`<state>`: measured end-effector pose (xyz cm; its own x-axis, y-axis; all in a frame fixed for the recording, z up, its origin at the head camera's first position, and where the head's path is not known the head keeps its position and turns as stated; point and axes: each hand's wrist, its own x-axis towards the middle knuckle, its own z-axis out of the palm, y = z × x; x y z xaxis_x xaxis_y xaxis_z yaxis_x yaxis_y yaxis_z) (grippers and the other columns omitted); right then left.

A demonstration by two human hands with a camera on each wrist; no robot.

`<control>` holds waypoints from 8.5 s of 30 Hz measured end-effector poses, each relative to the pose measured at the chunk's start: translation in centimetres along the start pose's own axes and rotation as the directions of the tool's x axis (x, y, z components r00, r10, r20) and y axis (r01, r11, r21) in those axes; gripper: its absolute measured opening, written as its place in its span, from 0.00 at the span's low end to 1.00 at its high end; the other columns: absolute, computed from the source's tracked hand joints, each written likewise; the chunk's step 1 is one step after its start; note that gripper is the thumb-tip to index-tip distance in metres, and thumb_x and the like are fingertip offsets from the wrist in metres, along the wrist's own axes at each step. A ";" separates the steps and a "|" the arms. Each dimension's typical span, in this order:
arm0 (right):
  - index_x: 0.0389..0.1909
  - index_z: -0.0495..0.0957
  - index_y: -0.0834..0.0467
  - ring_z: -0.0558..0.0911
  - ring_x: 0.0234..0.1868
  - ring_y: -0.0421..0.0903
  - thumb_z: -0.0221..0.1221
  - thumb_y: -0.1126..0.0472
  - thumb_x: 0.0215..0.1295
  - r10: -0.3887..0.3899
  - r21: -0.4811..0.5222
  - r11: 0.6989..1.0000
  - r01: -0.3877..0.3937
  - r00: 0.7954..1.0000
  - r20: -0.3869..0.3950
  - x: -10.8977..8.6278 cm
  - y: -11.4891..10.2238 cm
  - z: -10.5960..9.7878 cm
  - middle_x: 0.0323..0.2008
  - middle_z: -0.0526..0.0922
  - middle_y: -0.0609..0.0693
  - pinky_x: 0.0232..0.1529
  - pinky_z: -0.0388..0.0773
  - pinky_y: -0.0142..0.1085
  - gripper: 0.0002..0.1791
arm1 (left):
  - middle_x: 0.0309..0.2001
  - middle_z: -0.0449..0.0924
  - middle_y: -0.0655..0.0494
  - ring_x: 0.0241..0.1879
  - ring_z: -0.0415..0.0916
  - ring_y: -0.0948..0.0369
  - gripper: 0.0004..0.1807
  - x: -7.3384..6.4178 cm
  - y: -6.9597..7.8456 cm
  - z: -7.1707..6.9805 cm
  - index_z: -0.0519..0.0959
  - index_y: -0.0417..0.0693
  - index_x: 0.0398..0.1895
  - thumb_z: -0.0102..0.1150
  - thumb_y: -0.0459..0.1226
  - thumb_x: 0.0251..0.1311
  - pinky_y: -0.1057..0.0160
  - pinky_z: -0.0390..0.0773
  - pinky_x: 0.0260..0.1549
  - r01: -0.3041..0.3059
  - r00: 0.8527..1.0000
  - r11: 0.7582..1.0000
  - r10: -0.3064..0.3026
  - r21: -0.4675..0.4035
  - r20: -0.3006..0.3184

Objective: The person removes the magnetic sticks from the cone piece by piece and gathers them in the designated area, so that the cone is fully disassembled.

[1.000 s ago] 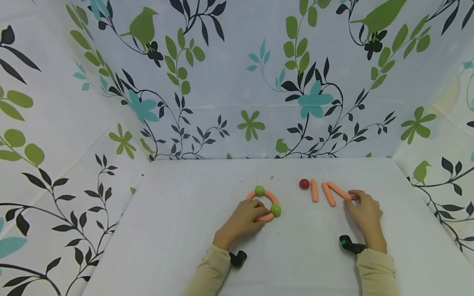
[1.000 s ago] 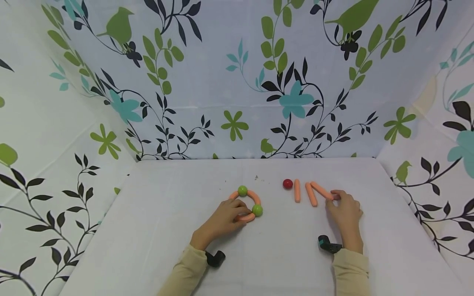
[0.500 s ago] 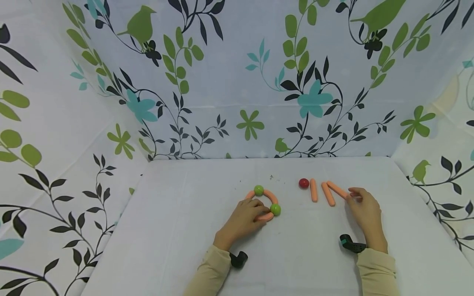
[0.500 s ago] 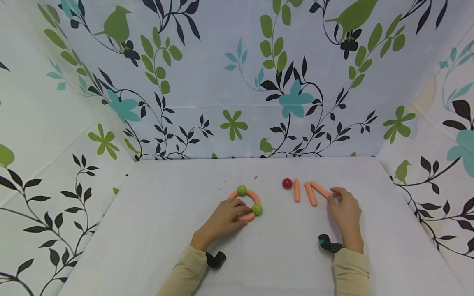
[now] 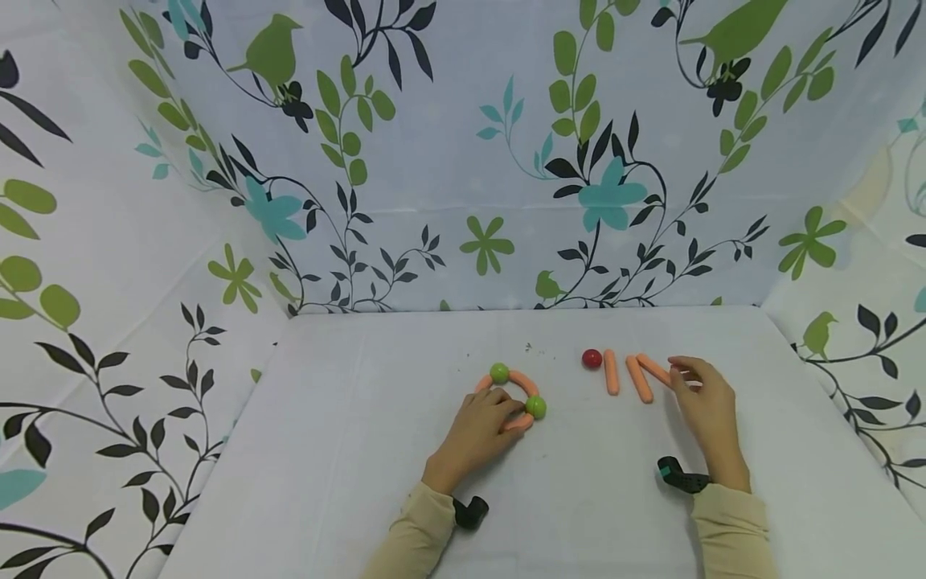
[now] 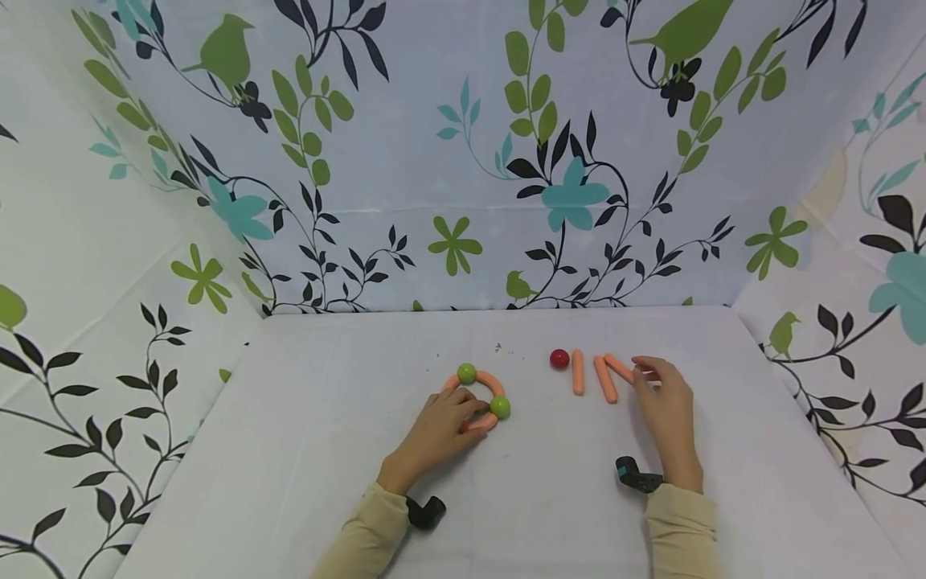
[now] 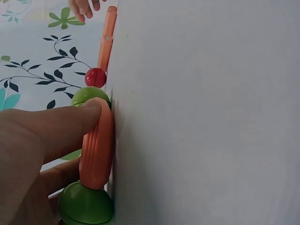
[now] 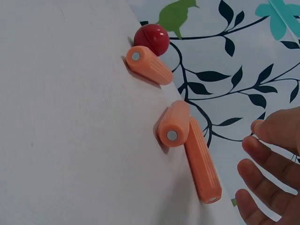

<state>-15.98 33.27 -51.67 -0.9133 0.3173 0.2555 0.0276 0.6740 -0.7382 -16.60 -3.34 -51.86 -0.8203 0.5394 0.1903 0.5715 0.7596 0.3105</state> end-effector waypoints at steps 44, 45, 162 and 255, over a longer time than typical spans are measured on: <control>0.60 0.81 0.54 0.84 0.55 0.50 0.64 0.60 0.73 -0.360 0.278 0.925 0.259 0.829 0.427 -2.5 -7.7 8.6 0.56 0.86 0.51 0.57 0.84 0.47 0.17 | 0.47 0.84 0.60 0.52 0.79 0.59 0.15 0.1 0.0 0.1 0.86 0.55 0.52 0.66 0.51 0.69 0.52 0.76 0.58 -0.017 0.999 1.000 0.016 -0.017 -0.052; 0.60 0.80 0.54 0.85 0.55 0.51 0.65 0.61 0.73 -0.370 0.281 0.922 0.266 0.819 0.439 -2.6 -7.8 8.9 0.56 0.86 0.51 0.57 0.84 0.48 0.17 | 0.47 0.84 0.60 0.52 0.79 0.59 0.16 0.1 0.0 0.1 0.86 0.55 0.52 0.66 0.51 0.69 0.52 0.76 0.59 -0.020 0.998 1.000 0.019 -0.017 -0.053; 0.64 0.74 0.63 0.83 0.43 0.55 0.66 0.55 0.70 -0.149 -0.255 0.939 0.229 0.942 0.300 -2.2 -6.7 8.0 0.59 0.80 0.64 0.39 0.83 0.51 0.27 | 0.41 0.87 0.62 0.36 0.74 0.66 0.10 0.3 -0.9 -0.1 0.85 0.52 0.41 0.75 0.43 0.60 0.59 0.75 0.53 -0.096 0.995 0.988 0.092 -0.123 -0.038; 0.52 0.88 0.52 0.81 0.51 0.42 0.68 0.60 0.68 -0.615 0.245 0.765 0.595 0.565 0.550 -7.0 -9.8 10.9 0.49 0.88 0.42 0.52 0.81 0.38 0.13 | 0.46 0.83 0.66 0.38 0.73 0.65 0.18 -3.1 -3.7 -3.7 0.87 0.60 0.52 0.72 0.54 0.62 0.67 0.72 0.37 -0.087 0.987 0.995 0.080 0.044 0.137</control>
<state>-14.31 17.14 -53.04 -0.7563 -0.6027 0.2546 -0.6219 0.5413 -0.5659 -16.28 -9.22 -50.13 -0.7612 0.6430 0.0849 0.6408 0.7254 0.2513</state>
